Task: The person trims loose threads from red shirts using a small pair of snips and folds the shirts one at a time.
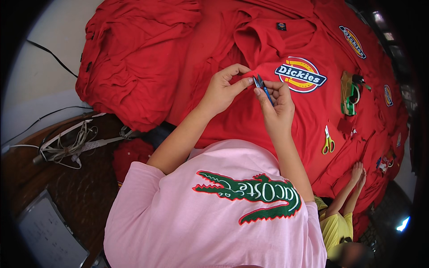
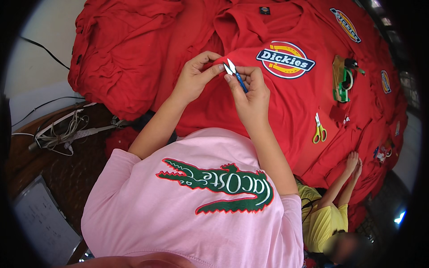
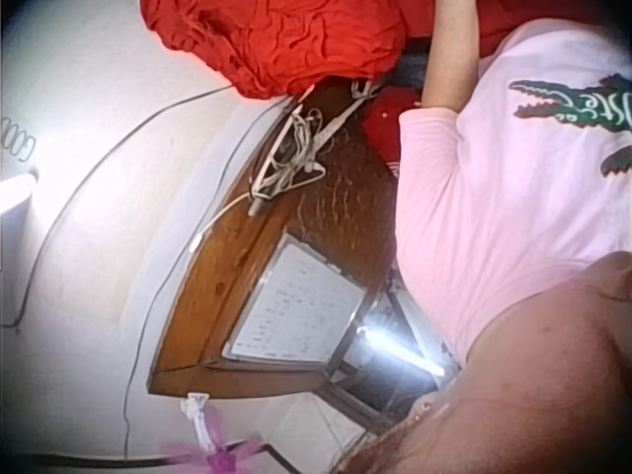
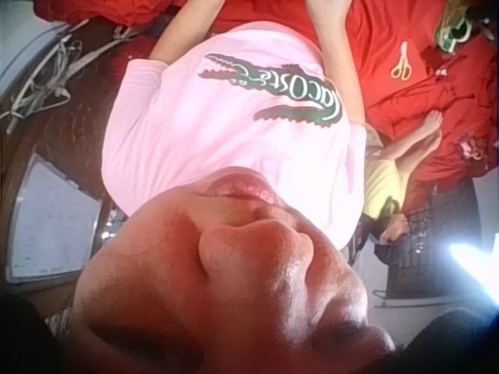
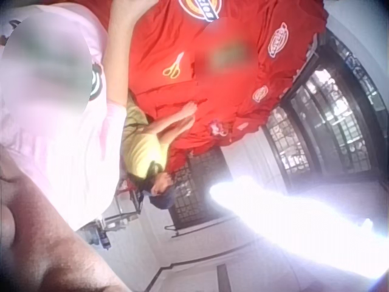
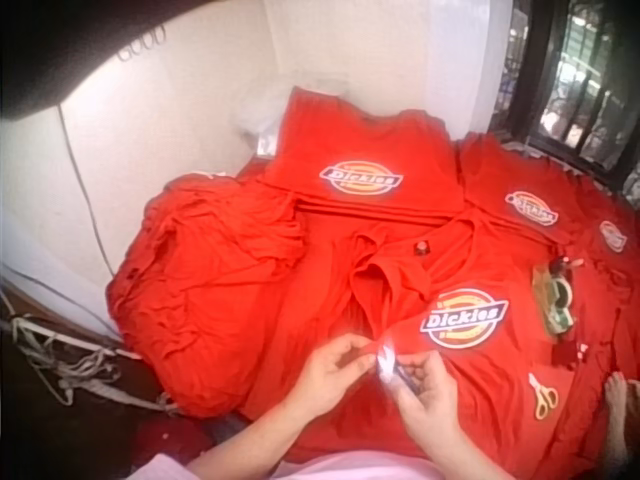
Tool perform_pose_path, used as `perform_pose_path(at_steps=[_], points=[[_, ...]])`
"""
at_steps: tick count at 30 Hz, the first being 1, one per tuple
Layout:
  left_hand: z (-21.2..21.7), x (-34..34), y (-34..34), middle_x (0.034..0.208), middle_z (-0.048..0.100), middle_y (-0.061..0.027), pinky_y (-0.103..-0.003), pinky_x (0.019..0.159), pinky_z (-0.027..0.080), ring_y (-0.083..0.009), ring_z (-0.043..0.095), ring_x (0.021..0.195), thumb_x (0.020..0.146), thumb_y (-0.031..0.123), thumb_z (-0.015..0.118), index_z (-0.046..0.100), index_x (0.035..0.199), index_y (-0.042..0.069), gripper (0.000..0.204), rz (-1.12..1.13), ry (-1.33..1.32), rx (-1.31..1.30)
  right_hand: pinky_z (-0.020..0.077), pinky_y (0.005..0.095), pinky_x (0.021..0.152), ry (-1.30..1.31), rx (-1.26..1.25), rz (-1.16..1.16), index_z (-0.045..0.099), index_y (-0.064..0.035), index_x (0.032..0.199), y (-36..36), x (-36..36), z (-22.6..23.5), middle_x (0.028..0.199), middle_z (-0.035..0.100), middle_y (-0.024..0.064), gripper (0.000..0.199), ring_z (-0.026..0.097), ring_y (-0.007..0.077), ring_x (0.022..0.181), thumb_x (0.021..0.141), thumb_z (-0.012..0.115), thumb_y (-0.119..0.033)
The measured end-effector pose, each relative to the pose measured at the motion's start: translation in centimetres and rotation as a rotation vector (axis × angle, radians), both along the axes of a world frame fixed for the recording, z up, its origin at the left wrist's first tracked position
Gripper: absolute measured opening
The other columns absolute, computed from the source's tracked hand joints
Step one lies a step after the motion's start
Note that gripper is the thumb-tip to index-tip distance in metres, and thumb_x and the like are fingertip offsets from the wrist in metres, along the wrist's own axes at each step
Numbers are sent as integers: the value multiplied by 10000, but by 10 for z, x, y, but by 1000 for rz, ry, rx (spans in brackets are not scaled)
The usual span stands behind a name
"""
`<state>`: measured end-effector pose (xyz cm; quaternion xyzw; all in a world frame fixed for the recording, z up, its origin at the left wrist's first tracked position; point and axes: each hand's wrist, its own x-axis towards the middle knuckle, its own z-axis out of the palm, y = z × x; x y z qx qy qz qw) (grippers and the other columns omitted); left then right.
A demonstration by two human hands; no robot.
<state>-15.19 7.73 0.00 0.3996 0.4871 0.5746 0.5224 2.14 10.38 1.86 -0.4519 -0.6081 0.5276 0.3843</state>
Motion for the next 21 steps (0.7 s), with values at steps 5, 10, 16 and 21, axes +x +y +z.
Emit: perform_pose_path(at_steps=[5, 10, 16, 21], points=[[-6, 1, 0, 1025, 691, 9, -230, 899, 519, -55, 628, 980, 992, 50, 678, 685, 1105, 28, 116, -3, 23, 16, 494, 205, 657, -58, 34, 16, 595, 10, 1082, 3, -5, 9, 884, 724, 69, 204, 634, 48, 756, 961, 741, -64], [-5, -2, -1, 1019, 692, 5, -230, 900, 520, -56, 629, 978, 991, 52, 677, 686, 1099, 30, 110, -1, 47, 5, 508, 193, 694, 135, -190, 14, 600, 16, 1082, 4, -5, 10, 920, 720, 67, 171, 645, 53, 789, 970, 720, -33], [-4, -2, -2, 1007, 693, 9, -235, 891, 517, -56, 626, 970, 990, 53, 680, 690, 1088, 29, 102, -1, 41, 4, 519, 200, 717, 117, -187, 37, 602, 23, 1069, 7, -3, 11, 934, 717, 70, 146, 654, 57, 814, 976, 705, -22], [1, -1, -2, 993, 692, 11, -231, 868, 504, -54, 615, 953, 991, 68, 686, 690, 1086, 29, 103, -16, 55, -39, 515, 204, 709, 51, -97, -35, 603, 20, 1072, 8, 4, -5, 915, 709, 64, 146, 644, 59, 790, 983, 702, -41]])
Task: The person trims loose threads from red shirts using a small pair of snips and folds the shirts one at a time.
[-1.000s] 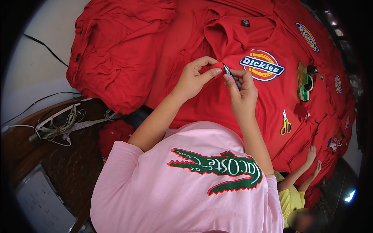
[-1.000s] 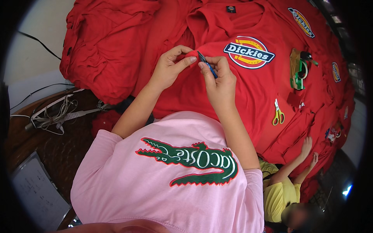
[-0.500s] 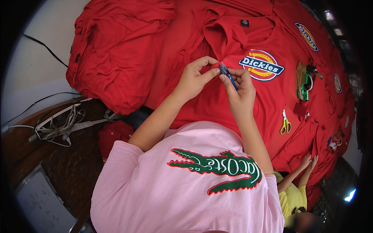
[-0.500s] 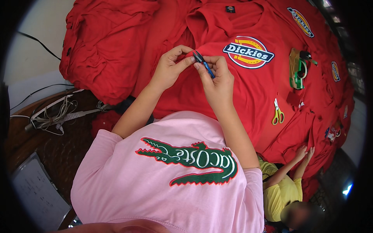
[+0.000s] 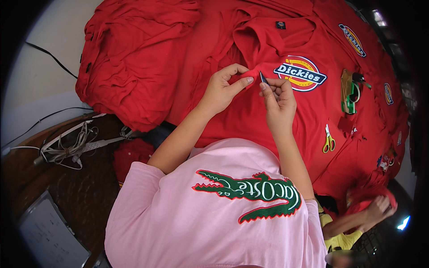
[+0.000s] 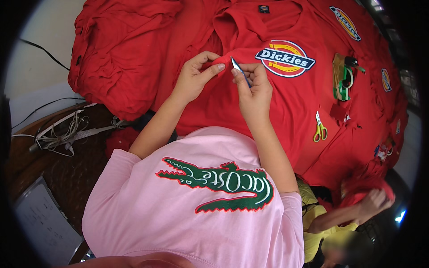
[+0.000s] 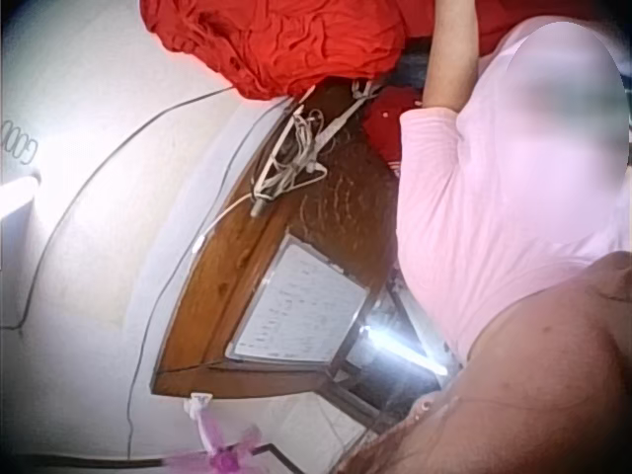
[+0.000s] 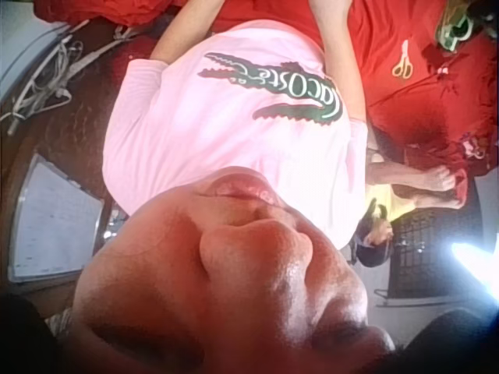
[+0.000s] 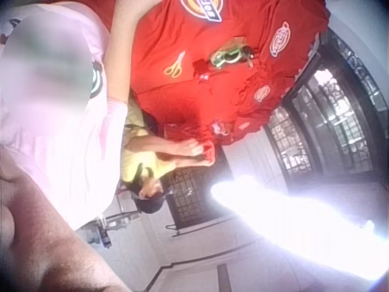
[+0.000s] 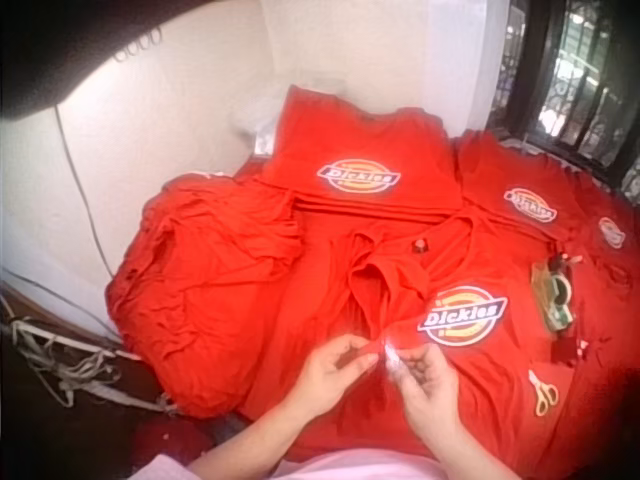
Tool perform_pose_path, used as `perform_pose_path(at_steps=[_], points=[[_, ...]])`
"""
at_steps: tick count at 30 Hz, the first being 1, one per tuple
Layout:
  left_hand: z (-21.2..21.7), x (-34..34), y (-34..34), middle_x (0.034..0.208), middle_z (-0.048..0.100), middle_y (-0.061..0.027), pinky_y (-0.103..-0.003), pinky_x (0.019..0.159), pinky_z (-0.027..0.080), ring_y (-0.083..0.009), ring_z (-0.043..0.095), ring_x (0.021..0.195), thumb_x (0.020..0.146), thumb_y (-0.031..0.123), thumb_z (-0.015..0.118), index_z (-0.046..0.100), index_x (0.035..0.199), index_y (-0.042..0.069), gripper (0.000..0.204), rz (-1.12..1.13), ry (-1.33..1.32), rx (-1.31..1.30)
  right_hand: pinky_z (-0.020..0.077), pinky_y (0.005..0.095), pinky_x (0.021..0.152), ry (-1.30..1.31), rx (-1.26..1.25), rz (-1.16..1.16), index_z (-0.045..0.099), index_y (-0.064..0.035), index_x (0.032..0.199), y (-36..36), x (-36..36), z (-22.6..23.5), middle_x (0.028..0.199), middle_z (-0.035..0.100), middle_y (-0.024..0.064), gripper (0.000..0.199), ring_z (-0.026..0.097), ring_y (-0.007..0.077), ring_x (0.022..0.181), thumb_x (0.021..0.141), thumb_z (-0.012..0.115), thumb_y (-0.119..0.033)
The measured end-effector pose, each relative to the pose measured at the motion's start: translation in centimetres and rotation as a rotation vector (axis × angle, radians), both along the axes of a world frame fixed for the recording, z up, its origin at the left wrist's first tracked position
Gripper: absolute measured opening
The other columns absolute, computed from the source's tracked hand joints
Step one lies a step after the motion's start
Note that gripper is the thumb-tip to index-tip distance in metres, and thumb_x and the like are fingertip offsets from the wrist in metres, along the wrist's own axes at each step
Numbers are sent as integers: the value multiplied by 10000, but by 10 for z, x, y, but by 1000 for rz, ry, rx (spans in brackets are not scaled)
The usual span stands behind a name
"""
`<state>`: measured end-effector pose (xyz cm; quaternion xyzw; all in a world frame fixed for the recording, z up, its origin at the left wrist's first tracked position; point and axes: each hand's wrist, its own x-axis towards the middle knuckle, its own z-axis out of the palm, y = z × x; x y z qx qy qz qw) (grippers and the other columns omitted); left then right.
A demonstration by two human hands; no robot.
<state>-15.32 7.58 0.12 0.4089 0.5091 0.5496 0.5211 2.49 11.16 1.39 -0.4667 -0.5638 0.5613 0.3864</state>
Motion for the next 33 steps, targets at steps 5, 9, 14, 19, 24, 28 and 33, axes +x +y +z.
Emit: perform_pose_path(at_steps=[5, 9, 14, 19, 24, 28, 33], points=[[-3, -1, 3, 996, 692, 11, -237, 882, 496, -59, 614, 948, 992, 79, 690, 689, 1088, 30, 108, 17, -41, 9, 504, 199, 700, 47, 10, -2, 593, 14, 1098, -5, 1, -3, 913, 706, 67, 189, 634, 56, 792, 972, 721, -44], [-6, 4, 4, 1001, 694, 12, -237, 889, 492, -61, 614, 953, 991, 86, 694, 688, 1086, 34, 108, 26, -128, 31, 508, 208, 703, 54, 44, 8, 591, 13, 1087, -9, -6, -2, 921, 714, 73, 192, 637, 58, 802, 968, 728, -51], [-4, 3, 2, 1005, 692, 14, -235, 885, 491, -59, 611, 951, 993, 82, 691, 690, 1084, 33, 104, 11, -150, -8, 508, 221, 691, -74, 154, 1, 599, 13, 1081, -4, -4, -5, 899, 708, 82, 183, 638, 66, 793, 978, 722, -75], [-1, 0, 0, 996, 683, 22, -227, 865, 487, -54, 607, 936, 989, 76, 695, 702, 1104, 30, 124, -1, 6, -51, 421, 202, 583, 175, -17, -66, 623, -52, 1178, 19, -1, -5, 795, 585, -49, 242, 494, 17, 654, 966, 734, -88], [-5, -1, 2, 1015, 681, 14, -232, 867, 488, -62, 607, 943, 977, 56, 699, 722, 1123, 21, 153, -7, 116, 8, 245, 199, 484, 100, -352, 189, 664, -42, 1248, 53, 3, 21, 718, 498, -91, 319, 335, -5, 543, 984, 713, -213], [-12, -9, 7, 1028, 683, 3, -233, 879, 488, -68, 609, 981, 968, 46, 699, 730, 1110, 1, 152, -67, 292, 51, 214, 224, 481, 283, -420, 220, 707, -92, 980, 60, 15, 20, 626, 367, -104, 92, 269, 18, 502, 981, 704, -183], [-23, -18, 3, 997, 691, 5, -225, 879, 491, -60, 613, 983, 970, 63, 695, 731, 1092, 0, 142, 89, 243, 35, 222, 289, 508, 1350, -137, 386, 490, -180, 566, 83, 110, 61, 559, 371, -60, 570, 262, 74, 456, 1055, 549, -467]])
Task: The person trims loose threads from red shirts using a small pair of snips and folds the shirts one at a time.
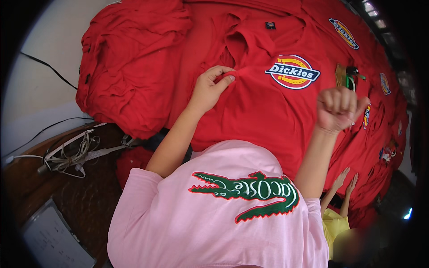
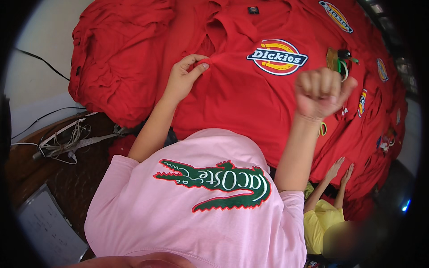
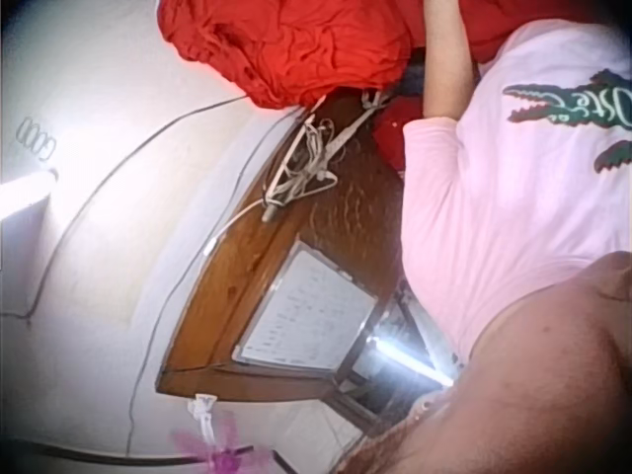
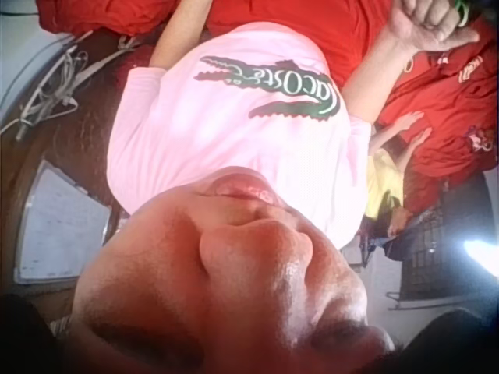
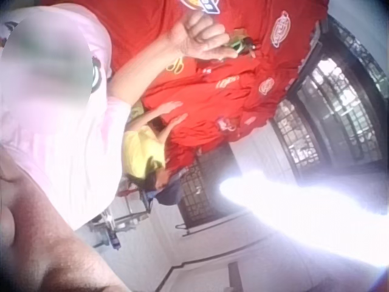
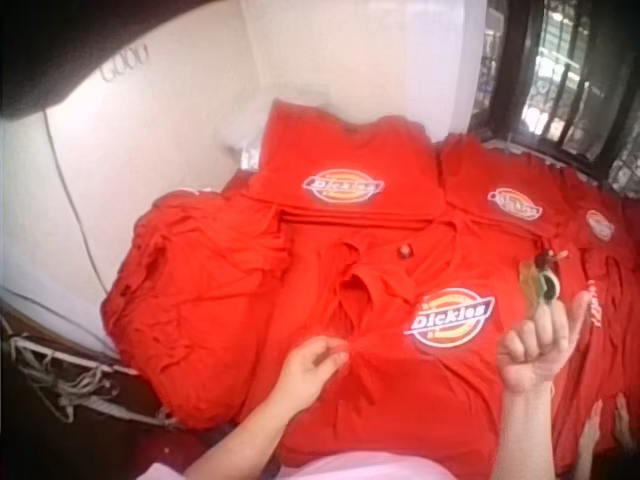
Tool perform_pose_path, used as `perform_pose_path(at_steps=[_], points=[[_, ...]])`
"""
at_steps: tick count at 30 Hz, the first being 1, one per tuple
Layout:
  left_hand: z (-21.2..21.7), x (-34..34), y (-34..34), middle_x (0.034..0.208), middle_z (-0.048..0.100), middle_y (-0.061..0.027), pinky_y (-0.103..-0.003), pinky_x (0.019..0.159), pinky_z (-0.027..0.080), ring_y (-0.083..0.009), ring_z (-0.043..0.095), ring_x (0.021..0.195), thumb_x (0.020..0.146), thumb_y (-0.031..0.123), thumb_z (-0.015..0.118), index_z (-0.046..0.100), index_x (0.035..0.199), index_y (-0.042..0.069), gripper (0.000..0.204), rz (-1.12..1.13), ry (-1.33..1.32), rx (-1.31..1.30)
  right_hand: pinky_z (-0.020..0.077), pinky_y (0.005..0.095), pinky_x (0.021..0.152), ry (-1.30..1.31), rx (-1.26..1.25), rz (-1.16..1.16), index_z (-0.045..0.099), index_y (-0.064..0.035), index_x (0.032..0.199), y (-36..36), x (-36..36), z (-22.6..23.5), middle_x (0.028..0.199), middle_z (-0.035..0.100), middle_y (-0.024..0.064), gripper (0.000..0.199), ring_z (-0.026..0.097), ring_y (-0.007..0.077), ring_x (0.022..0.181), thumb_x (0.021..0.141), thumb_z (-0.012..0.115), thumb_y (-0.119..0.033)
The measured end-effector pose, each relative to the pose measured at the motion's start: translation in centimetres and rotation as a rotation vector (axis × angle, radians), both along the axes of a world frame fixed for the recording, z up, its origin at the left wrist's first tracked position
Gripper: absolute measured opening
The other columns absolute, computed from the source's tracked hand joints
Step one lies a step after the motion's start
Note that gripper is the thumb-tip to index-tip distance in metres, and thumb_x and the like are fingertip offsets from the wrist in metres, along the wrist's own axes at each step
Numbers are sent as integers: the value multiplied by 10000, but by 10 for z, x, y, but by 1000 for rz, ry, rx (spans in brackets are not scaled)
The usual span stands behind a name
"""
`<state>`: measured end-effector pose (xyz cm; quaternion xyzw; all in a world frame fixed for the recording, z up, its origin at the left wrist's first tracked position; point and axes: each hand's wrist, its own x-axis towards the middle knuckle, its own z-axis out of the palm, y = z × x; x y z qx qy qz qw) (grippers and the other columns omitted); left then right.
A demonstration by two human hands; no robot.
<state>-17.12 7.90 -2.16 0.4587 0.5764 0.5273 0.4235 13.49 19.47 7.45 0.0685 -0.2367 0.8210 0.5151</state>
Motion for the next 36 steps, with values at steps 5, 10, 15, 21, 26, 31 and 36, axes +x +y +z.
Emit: perform_pose_path(at_steps=[5, 10, 15, 21, 26, 31, 36], points=[[8, -4, 4, 953, 688, 27, -221, 849, 491, -55, 618, 908, 973, 130, 709, 739, 1070, 29, 143, -25, 11, -133, 273, 277, 537, -270, -123, -306, 622, -91, 823, -14, 93, 10, 623, 408, -31, 439, 304, 83, 478, 1019, 617, -484], [4, -39, 50, 951, 697, -17, -395, 1060, 417, -178, 642, 1017, 926, 282, 764, 738, 1100, 80, 269, -10, 972, 200, 257, 237, 461, -1267, -340, -613, 704, -8, 1056, -59, 132, -56, 684, 528, -19, 469, 302, 47, 457, 1098, 492, -424], [-22, -73, 77, 1164, 676, -94, -508, 1130, 345, -312, 609, 1156, 924, 315, 734, 698, 1184, 107, 335, 86, 1091, 244, 492, 258, 628, -1870, 154, -949, 682, 35, 1185, -114, 148, -156, 902, 683, 56, 315, 620, 94, 749, 1114, 496, -209], [-46, 40, -51, 1583, 439, -178, -478, 1227, 319, -374, 368, 1500, 962, 247, 679, 548, 1457, 78, 539, -371, 899, 261, 469, 395, 1098, -1960, 433, -753, 568, -6, 1411, -151, 71, -145, 1432, 588, 194, 349, 605, 332, 1296, 1081, 469, -63], [-100, 70, -122, 1712, 222, -139, -544, 1268, 178, -355, 207, 1577, 1006, 510, 556, 327, 1626, 161, 747, -728, 1074, 184, 303, 486, 1233, -2033, 1049, -428, 465, -90, 1538, -183, 32, -172, 1632, 388, 158, 651, 346, 323, 1526, 905, 569, 21], [-101, -23, -101, 1722, 220, -70, -572, 1263, 162, -301, 207, 1583, 1036, 502, 495, 316, 1634, 203, 692, -268, 1347, -15, 276, 499, 1245, -2155, 1150, -483, 438, -141, 1569, -191, 66, -189, 1650, 383, 98, 721, 355, 289, 1526, 875, 585, -10], [-105, -57, -91, 1734, 189, -23, -603, 1262, 117, -276, 183, 1593, 1062, 493, 454, 272, 1649, 228, 670, -214, 1479, -53, 266, 488, 1253, -2272, 1080, -565, 424, -148, 1580, -199, 97, -186, 1652, 383, 90, 750, 362, 269, 1524, 863, 570, 19]])
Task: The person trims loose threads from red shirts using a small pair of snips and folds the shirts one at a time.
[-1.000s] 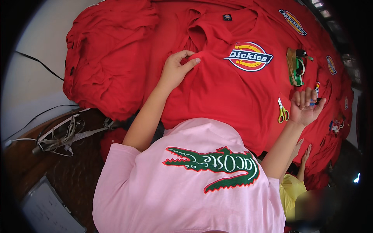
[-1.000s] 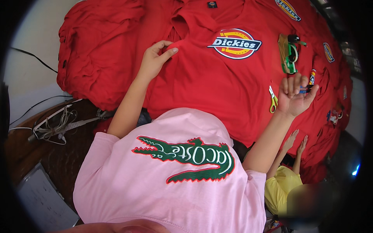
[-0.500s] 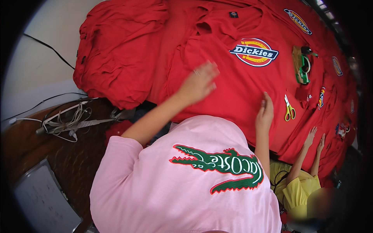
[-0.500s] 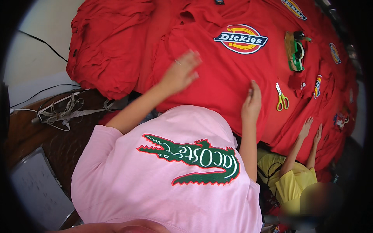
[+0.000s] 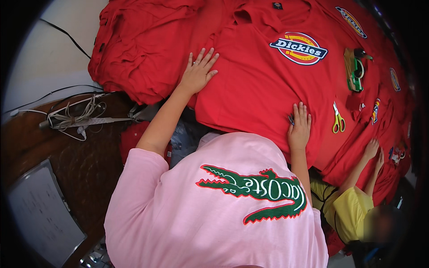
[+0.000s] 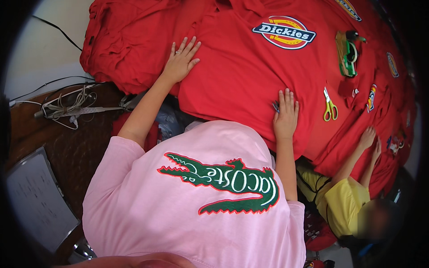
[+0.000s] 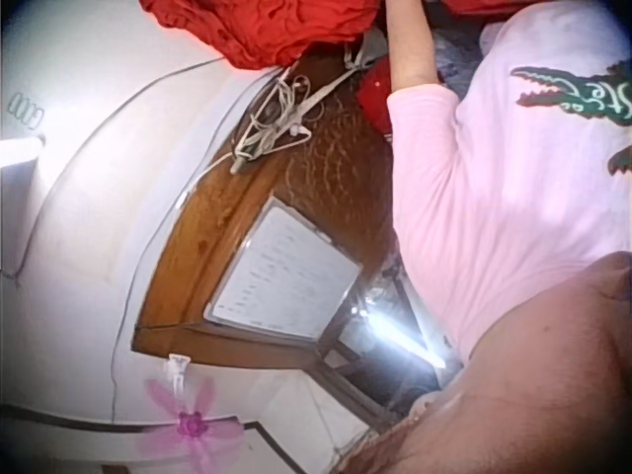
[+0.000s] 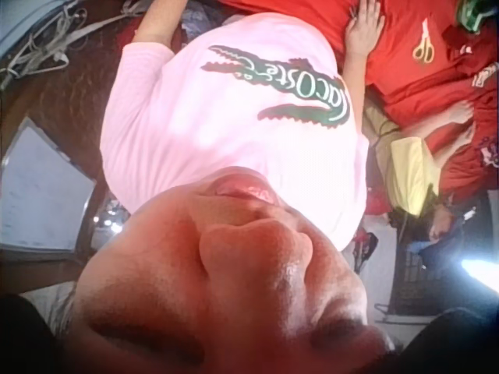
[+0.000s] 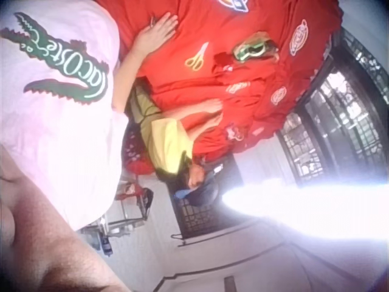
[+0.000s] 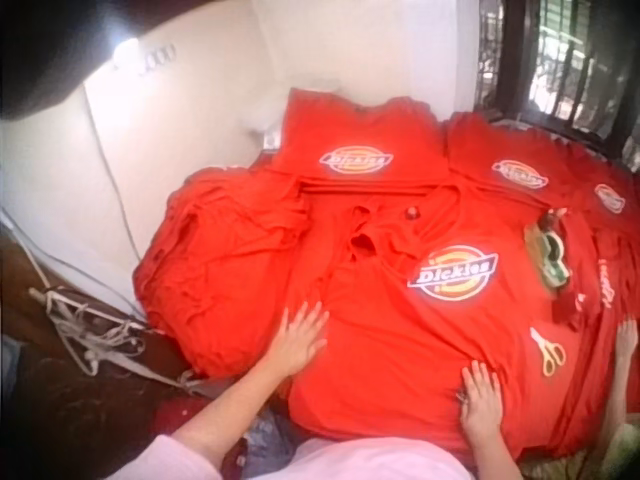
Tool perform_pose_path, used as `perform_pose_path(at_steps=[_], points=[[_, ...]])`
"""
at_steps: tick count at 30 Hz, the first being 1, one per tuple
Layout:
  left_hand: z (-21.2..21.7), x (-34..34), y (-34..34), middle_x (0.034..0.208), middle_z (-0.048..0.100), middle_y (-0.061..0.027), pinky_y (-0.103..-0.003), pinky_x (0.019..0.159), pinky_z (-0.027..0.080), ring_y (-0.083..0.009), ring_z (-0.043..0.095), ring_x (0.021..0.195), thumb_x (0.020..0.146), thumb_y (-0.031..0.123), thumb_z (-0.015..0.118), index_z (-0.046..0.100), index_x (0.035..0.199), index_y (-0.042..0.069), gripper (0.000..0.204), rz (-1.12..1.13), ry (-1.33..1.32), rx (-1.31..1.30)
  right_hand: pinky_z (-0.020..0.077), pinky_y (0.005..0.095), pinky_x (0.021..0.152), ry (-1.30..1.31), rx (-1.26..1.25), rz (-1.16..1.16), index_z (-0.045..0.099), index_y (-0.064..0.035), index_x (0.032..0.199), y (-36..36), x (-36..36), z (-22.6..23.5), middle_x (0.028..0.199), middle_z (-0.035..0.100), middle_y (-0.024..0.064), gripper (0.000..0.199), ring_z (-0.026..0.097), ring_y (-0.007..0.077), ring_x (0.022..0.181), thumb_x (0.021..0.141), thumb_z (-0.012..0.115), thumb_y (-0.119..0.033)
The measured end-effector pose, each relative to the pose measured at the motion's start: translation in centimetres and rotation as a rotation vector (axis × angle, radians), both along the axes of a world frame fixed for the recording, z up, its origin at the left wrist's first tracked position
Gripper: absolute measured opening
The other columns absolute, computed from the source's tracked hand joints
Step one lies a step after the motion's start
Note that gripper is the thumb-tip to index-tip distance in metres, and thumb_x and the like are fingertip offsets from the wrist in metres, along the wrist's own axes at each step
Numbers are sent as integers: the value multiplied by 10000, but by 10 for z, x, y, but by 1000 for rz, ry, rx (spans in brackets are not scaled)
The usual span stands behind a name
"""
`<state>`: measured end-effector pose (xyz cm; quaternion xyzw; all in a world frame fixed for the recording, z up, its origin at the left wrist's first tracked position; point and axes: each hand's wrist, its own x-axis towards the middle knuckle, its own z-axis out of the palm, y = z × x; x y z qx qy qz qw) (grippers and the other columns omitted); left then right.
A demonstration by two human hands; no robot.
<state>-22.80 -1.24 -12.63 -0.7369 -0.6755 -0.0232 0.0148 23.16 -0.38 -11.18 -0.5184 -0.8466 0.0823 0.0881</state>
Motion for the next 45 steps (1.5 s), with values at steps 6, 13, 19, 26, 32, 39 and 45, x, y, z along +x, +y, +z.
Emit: perform_pose_path(at_steps=[6, 13, 19, 26, 32, 39, 45], points=[[3, 32, -32, 1544, 509, -70, -579, 1236, 203, -282, 391, 1484, 1021, 332, 601, 545, 1492, 166, 502, 224, -195, 127, 447, 447, 1114, 311, -54, -169, 637, -37, 1319, -13, 57, 17, 1494, 549, 167, 459, 546, 341, 1357, 895, 510, 83], [9, 42, -62, 827, 730, -64, -466, 964, 413, -284, 675, 830, 977, 252, 678, 722, 1165, 216, 197, 665, -632, 259, 531, 318, 925, 903, -116, -828, 706, 20, 1171, -29, 149, -32, 1090, 726, 86, 226, 675, 182, 1016, 1006, 671, -130], [18, 46, -17, 1211, 681, -112, -498, 1033, 406, -321, 611, 1153, 874, 210, 755, 655, 1201, 99, 360, 585, -365, 384, 523, 252, 828, 982, -226, -816, 723, 13, 1048, -35, 127, 5, 931, 706, 9, 167, 637, 80, 872, 999, 709, -145], [50, 211, 124, 1186, 677, -146, -438, 1040, 454, -342, 612, 1178, 904, 172, 741, 677, 1121, 39, 262, -215, -729, 140, 528, 300, 856, 726, -55, -917, 670, 12, 1177, -88, 133, -5, 1011, 662, 73, 304, 638, 157, 931, 937, 776, -142], [22, 259, 273, 1465, 556, -205, -577, 1152, 339, -413, 505, 1366, 907, 399, 736, 566, 1370, 50, 604, -181, -458, 291, 413, 285, 512, 1165, -332, -1456, 566, -74, 958, -142, 139, -7, 759, 531, 3, 359, 468, 93, 565, 879, 853, -275], [24, 257, 358, 1502, 551, -213, -630, 1227, 89, -378, 470, 1439, 790, 754, 678, 459, 1533, 31, 1059, 252, -461, -161, 265, 250, 402, 1779, -661, -1531, 527, -170, 836, -160, 112, 0, 608, 389, -90, 312, 328, 34, 432, 887, 834, -192], [-1, 239, 395, 1529, 505, -256, -476, 1256, 134, -330, 480, 1430, 801, 489, 832, 415, 1541, -40, 1001, 228, -970, -237, 280, 252, 437, 2150, -676, -1478, 504, -187, 813, -150, 115, 14, 603, 405, -76, 301, 348, 52, 438, 928, 774, -121]])
